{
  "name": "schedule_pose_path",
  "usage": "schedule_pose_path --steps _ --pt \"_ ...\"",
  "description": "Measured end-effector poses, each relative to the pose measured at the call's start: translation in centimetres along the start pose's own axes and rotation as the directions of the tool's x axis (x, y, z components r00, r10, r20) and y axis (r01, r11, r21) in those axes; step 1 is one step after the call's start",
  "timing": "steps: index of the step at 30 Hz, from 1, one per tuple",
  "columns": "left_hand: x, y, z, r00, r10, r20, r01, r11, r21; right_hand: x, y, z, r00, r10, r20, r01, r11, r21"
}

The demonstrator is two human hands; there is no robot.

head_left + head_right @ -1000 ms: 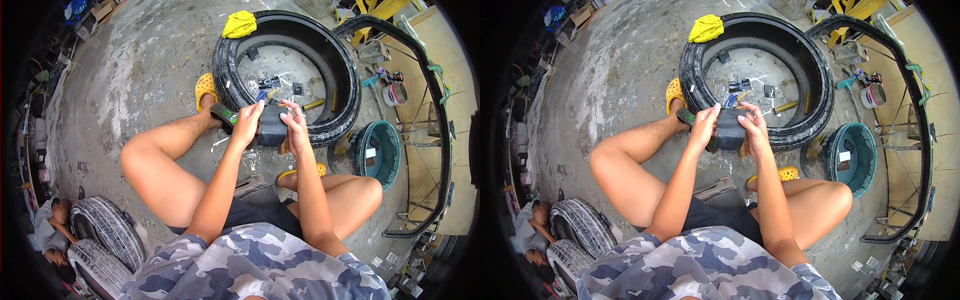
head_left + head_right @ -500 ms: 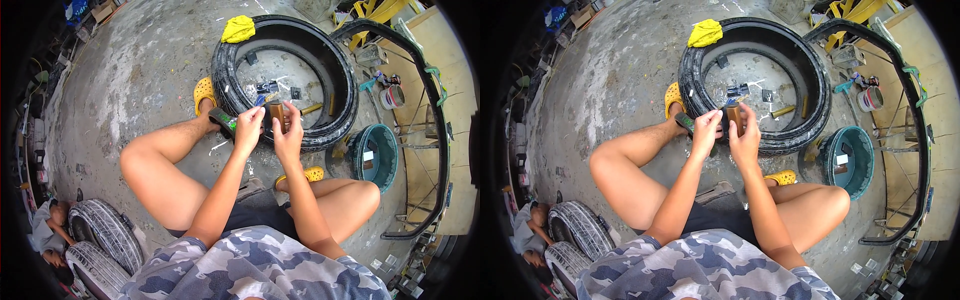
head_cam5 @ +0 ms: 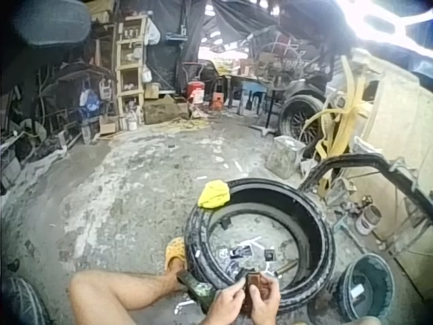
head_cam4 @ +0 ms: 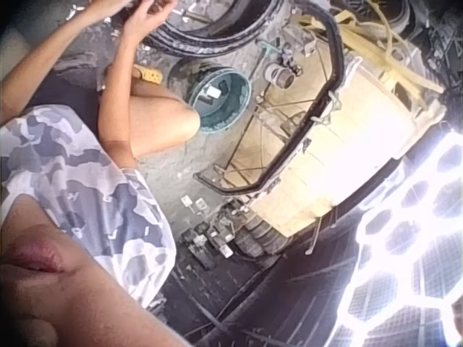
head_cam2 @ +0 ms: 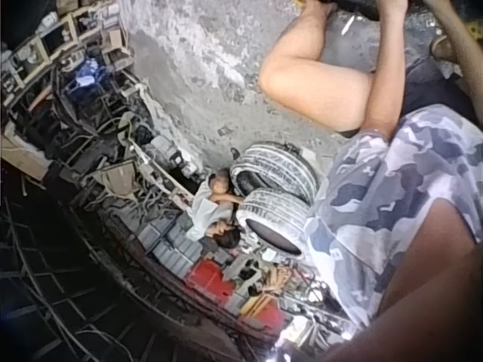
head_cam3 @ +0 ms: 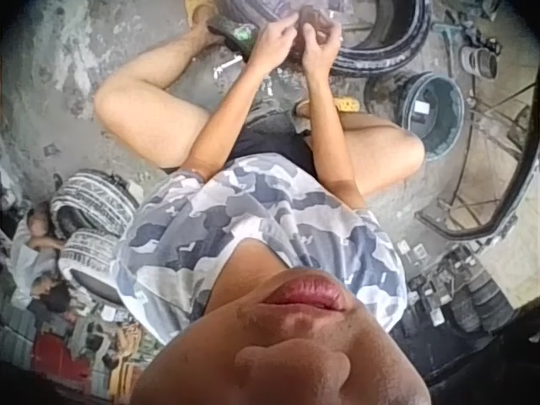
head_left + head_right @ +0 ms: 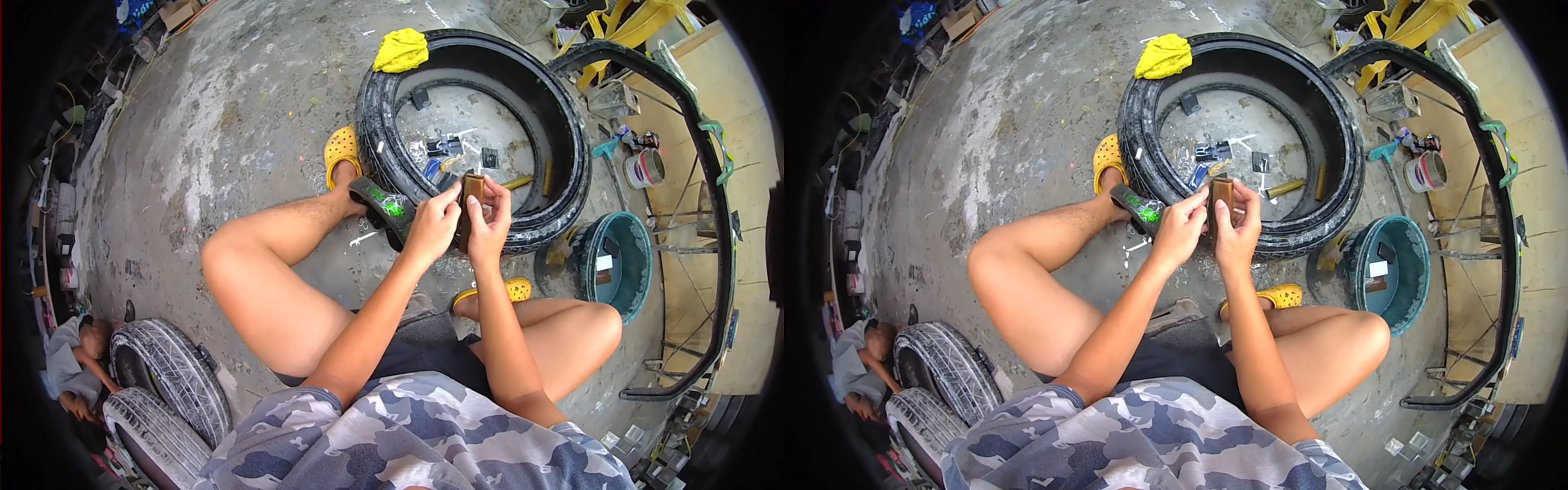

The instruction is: The recorder uses a metal scraper and a sanding pad to prepare a green motorcycle fairing piece while seated in a workshop.

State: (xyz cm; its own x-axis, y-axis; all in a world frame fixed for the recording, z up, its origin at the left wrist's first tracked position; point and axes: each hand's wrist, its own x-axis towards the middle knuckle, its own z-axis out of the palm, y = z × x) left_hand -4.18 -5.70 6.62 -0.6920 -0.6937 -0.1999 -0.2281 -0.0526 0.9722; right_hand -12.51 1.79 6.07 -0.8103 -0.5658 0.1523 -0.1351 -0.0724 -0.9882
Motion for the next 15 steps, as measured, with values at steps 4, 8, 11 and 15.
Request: schedule_pose_path --steps 4,8,11,15 --pt "-0.9 0.0 2.1 0.986 0.118 -0.121 -0.145 0.956 -0.254 0.3 1.0 -0.1 0.996 -0.074 -0.042 0.076 0.996 0.041" --pt "-1.3 -0.4 3.9 0.978 0.2 -0.054 -0.199 0.831 -0.52 0.2 1.7 -0.1 0.992 -0.06 -0.109 0.069 0.994 0.084" --pt "-1.6 -0.1 3.6 0.982 0.19 -0.002 -0.177 0.906 -0.384 1.2 2.5 -1.3 0.994 -0.081 -0.068 0.092 0.98 0.177" --pt "-2.7 1.3 3.5 0.982 0.187 0.016 -0.186 0.981 -0.063 0.9 1.5 -1.1 0.997 0.074 -0.014 -0.062 0.914 0.4"
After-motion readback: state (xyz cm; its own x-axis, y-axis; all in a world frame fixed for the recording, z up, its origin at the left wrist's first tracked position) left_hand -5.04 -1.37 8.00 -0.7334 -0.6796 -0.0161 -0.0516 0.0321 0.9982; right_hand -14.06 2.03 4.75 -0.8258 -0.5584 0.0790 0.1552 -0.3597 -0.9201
